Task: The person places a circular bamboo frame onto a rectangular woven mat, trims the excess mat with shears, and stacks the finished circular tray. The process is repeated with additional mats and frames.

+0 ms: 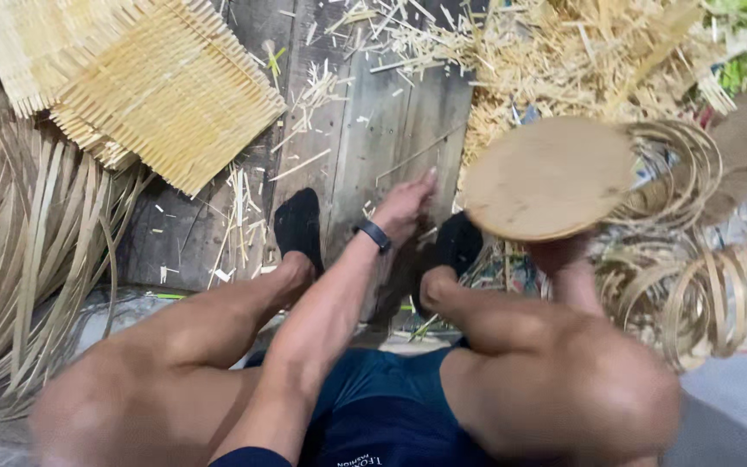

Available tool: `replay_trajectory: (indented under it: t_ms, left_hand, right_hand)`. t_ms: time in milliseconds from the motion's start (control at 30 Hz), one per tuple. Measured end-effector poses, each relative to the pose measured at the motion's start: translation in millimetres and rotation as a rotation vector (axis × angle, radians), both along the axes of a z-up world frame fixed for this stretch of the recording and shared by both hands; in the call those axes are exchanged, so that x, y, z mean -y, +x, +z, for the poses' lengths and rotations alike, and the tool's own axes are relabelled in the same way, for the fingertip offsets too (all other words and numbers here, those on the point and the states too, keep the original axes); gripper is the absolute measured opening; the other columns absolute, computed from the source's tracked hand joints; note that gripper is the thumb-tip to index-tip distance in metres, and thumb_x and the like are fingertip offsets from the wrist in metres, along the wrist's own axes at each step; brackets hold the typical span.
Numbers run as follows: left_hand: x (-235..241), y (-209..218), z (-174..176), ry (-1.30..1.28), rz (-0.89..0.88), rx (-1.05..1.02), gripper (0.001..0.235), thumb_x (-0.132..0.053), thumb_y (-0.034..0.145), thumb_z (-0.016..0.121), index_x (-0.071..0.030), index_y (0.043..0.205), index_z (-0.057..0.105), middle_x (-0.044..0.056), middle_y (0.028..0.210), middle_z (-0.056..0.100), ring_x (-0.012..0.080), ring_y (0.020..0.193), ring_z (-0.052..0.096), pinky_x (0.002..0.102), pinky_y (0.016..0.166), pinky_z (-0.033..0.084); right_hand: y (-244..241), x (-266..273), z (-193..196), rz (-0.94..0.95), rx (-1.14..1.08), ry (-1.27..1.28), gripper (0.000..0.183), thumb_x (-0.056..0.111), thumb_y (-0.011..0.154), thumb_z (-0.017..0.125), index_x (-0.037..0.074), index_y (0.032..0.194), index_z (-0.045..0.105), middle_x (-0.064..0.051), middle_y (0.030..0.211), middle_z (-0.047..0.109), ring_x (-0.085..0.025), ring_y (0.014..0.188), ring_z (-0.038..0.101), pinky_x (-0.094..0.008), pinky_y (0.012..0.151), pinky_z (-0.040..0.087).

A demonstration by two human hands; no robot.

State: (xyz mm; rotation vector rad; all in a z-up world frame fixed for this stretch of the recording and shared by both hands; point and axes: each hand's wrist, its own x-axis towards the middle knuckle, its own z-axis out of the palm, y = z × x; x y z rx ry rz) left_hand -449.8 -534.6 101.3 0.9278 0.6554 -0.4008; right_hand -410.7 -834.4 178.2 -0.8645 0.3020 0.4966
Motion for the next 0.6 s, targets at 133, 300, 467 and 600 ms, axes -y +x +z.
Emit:
replay_trajectory:
  t_ms: [133, 300, 467, 600]
  left_hand:
    - [-9.2, 16.3, -19.1, -0.258, 0.377, 0.271, 0.039, -0.017, 0.098, 0.065, 0.000, 0.133, 0.062, 0.008, 0.123, 0.073, 0.0187, 0.109, 0.069, 0.036, 0.098, 0.055]
    - [-91.0, 1.0, -37.5, -0.084, 0.592, 0.198, 0.035, -0.005, 0.097, 0.065, 0.001, 0.131, 0.061, 0.009, 0.122, 0.070, 0.0217, 0.111, 0.066, 0.039, 0.100, 0.055]
    - [-152.4, -18.9, -35.9, -0.028, 0.709, 0.210, 0.035, -0.005, 0.102, 0.061, 0.001, 0.137, 0.056, 0.010, 0.127, 0.067, 0.0211, 0.117, 0.064, 0.037, 0.107, 0.050]
    - [-163.8, -19.0, -23.5, 0.058, 0.672, 0.149, 0.041, -0.008, 0.102, 0.059, 0.001, 0.141, 0.055, 0.011, 0.130, 0.066, 0.0215, 0.118, 0.063, 0.037, 0.107, 0.049]
  right_hand:
    - [38.3, -75.5, -50.6, 0.205, -0.122, 0.205, 0.059, 0.042, 0.098, 0.062, 0.007, 0.145, 0.055, -0.011, 0.138, 0.064, -0.026, 0.125, 0.063, -0.047, 0.110, 0.048]
    - [49.1, -138.5, -74.8, 0.599, 0.590, -0.809, 0.053, 0.034, 0.087, 0.066, 0.005, 0.131, 0.062, -0.014, 0.131, 0.069, -0.032, 0.122, 0.065, -0.046, 0.108, 0.051]
    - [58.7, -184.4, -65.1, 1.184, 1.489, -1.086, 0.047, 0.026, 0.091, 0.056, 0.008, 0.134, 0.060, -0.018, 0.143, 0.055, -0.040, 0.140, 0.036, -0.052, 0.121, 0.020]
    - [143.1, -198.8, -48.3, 1.423, 1.655, -1.367, 0.062, 0.035, 0.098, 0.049, 0.011, 0.155, 0.042, -0.019, 0.158, 0.039, -0.039, 0.147, 0.029, -0.052, 0.122, 0.015]
